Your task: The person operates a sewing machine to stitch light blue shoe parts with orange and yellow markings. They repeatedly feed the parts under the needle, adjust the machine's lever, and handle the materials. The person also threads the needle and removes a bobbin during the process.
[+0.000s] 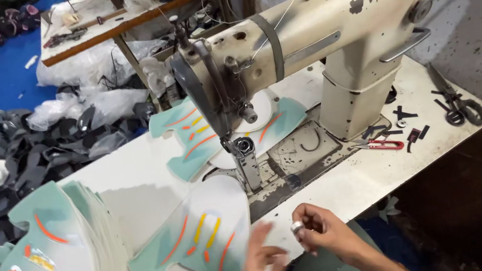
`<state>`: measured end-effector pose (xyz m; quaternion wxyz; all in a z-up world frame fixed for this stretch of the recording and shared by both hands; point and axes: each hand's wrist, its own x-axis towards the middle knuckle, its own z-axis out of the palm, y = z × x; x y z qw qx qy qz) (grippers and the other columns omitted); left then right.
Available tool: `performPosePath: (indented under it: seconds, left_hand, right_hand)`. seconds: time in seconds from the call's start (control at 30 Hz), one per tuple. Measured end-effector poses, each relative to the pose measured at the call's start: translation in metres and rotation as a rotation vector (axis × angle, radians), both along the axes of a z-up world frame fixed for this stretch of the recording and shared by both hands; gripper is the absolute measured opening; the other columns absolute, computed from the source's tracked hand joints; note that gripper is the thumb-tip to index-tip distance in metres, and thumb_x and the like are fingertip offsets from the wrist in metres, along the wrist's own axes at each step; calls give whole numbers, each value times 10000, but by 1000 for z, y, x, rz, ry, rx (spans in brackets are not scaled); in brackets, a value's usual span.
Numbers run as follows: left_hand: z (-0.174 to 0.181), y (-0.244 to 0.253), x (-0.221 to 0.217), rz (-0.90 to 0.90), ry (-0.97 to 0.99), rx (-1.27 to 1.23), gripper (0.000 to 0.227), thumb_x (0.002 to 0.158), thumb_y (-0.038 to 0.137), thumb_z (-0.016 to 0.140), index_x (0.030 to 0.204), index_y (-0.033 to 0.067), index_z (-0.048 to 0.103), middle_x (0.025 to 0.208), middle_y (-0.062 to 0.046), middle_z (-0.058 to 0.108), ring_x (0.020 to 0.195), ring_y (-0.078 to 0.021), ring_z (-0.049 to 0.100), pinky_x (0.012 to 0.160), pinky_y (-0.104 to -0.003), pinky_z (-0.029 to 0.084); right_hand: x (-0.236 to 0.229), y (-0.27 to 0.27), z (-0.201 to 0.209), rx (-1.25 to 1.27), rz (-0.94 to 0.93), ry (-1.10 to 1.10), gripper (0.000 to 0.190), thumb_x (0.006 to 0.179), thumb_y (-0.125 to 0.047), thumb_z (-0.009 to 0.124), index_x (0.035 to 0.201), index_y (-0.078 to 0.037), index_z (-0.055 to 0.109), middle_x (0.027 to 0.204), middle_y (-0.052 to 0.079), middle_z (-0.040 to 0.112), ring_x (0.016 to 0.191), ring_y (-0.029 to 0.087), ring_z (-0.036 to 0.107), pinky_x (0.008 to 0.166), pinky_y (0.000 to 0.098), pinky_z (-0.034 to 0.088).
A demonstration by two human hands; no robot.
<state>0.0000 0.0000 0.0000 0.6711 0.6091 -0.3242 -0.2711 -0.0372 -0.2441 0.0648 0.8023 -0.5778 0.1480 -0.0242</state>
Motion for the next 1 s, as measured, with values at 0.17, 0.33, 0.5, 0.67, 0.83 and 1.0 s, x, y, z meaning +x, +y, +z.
performPosePath:
  seconds: [0.17, 0.33, 0.5, 0.67, 0.83, 1.0]
  left_hand:
    - [17, -40, 44, -51, 15, 82, 315, 1007, 122, 682, 1278, -18, 603, 890, -109, 637, 666, -79, 563, 605, -221, 447]
    - [-93, 71, 117, 473, 630, -367, 301, 775, -78, 598, 1010, 88, 685, 831, -25, 628, 668, -100, 591, 540, -256, 421]
    - [-76, 80, 113, 615, 650, -396, 270, 853, 53, 555, 1097, 81, 668, 950, -50, 648, 792, -139, 613, 642, -302, 463]
    - [-54, 80, 115, 799, 672, -448, 332, 953, 222, 496, 1208, 72, 645, 1102, -81, 674, 951, -188, 642, 773, -360, 518]
    - [46, -35, 48, 139, 149, -105, 591, 896, 196, 695, 1426, 33, 491, 1214, -131, 668, 982, -191, 665, 865, -325, 540]
    - [31, -35, 41, -3, 98, 286, 345, 966, 175, 701, 1257, 12, 613, 886, -89, 677, 766, -151, 625, 687, -276, 486]
  right_hand:
    - [-10, -14, 7, 24, 86, -80, 214, 873, -144, 716, 1027, -86, 579, 801, -22, 564, 626, 50, 476, 521, 209, 355]
    - [-17, -27, -1, 37, 39, 124, 199, 909, -204, 705, 969, -80, 562, 779, -2, 569, 570, 61, 469, 467, 221, 341]
    - [-9, -17, -6, 155, 83, 104, 171, 899, -168, 690, 970, -81, 560, 781, 11, 585, 561, 72, 492, 461, 233, 352]
    - [7, -7, -6, 136, 132, 15, 152, 933, -166, 680, 969, -78, 561, 766, 6, 559, 589, 63, 507, 479, 223, 362]
    - [8, 9, 14, 100, 261, 15, 154, 898, -157, 682, 973, -87, 567, 775, -19, 564, 613, 50, 521, 523, 216, 400]
    - [-4, -4, 9, 56, 229, -51, 191, 879, -139, 702, 1014, -72, 586, 829, -14, 588, 675, 49, 503, 581, 216, 401]
